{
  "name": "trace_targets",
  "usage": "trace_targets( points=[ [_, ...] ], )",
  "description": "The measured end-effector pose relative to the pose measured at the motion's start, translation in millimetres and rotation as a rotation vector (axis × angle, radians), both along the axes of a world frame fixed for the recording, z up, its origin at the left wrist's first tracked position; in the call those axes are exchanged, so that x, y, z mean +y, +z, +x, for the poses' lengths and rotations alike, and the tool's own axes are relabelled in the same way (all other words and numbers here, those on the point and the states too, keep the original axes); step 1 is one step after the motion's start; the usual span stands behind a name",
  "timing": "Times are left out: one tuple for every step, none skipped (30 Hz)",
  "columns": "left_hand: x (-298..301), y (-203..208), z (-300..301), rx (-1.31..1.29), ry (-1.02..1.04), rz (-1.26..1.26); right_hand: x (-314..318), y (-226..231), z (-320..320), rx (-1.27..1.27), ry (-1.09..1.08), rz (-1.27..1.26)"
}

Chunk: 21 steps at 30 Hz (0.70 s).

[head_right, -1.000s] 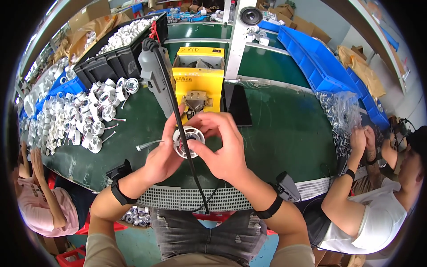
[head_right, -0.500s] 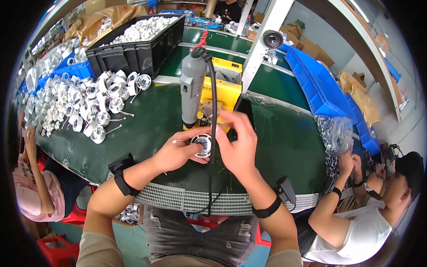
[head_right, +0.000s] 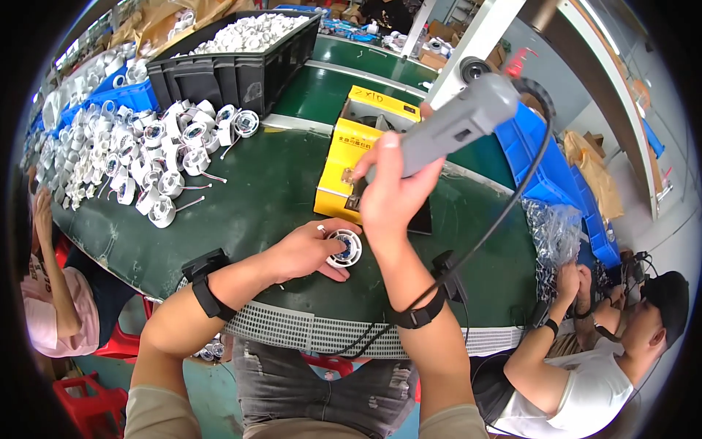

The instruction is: Assembling small electronic components using an electric screwdriver at a manufacturing workstation.

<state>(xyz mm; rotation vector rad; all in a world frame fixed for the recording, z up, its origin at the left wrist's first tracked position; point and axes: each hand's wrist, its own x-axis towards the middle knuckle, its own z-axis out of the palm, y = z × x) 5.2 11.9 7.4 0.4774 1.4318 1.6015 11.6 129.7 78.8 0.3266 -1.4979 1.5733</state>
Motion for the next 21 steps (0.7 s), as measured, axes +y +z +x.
trace_targets(
  points=[
    [0,1,-1,-0.002,-0.001,0.004,7,1,-4,-0.004,-0.067,0.001],
    [1,1,-1,-0.013,-0.005,-0.020,12,2,-7,-0.008,-0.135,0.002],
    [1,1,-2,-0.025,-0.003,-0.046,14,1,-9,-0.010,-0.131,0.005],
    [1,1,-2,-0.028,0.000,-0.043,15,1,-10,-0.021,-0.156,-0.012],
    [1,1,-3,-0.040,0.005,-0.035,16,2,-12,-0.032,-0.181,-0.028],
    [0,0,-3,-0.055,0.010,-0.031,16,2,-13,-0.037,-0.179,-0.027],
    [0,-1,-3,-0.059,0.012,-0.031,15,3,-13,-0.042,-0.166,-0.035],
    [0,-1,-3,-0.059,0.013,-0.031,14,3,-13,-0.046,-0.153,-0.043],
    [0,-1,-3,-0.055,0.016,-0.032,13,2,-13,-0.047,-0.151,-0.043],
    [-1,0,-3,-0.056,0.018,-0.032,12,1,-13,-0.059,-0.153,-0.024],
    [-1,0,-3,-0.053,0.023,-0.030,11,0,-13,-0.071,-0.155,-0.006],
    [-1,-1,-4,-0.053,0.023,-0.029,12,-1,-14,-0.074,-0.157,-0.007],
    [0,-2,-4,-0.055,0.021,-0.030,13,-2,-14,-0.073,-0.142,0.009],
    [1,-3,-5,-0.055,0.020,-0.035,14,-3,-15,-0.072,-0.128,0.024],
    [1,-3,-4,-0.051,0.021,-0.040,13,-3,-14,-0.071,-0.128,0.023],
    [1,-2,-4,-0.050,0.020,-0.041,13,-3,-13,-0.091,-0.138,0.026],
    [1,-2,-4,-0.059,0.021,-0.037,12,-2,-12,-0.111,-0.147,0.028],
    [1,-2,-3,-0.066,0.022,-0.032,12,-2,-12,-0.109,-0.148,0.027],
    [1,-1,-2,-0.064,0.021,-0.033,13,-2,-12,-0.120,-0.137,0.030],
    [1,-2,-2,-0.067,0.031,-0.032,13,-3,-11,-0.132,-0.126,0.033],
    [1,-2,-3,-0.068,0.042,-0.032,13,-3,-11,-0.128,-0.127,0.033]
  ],
)
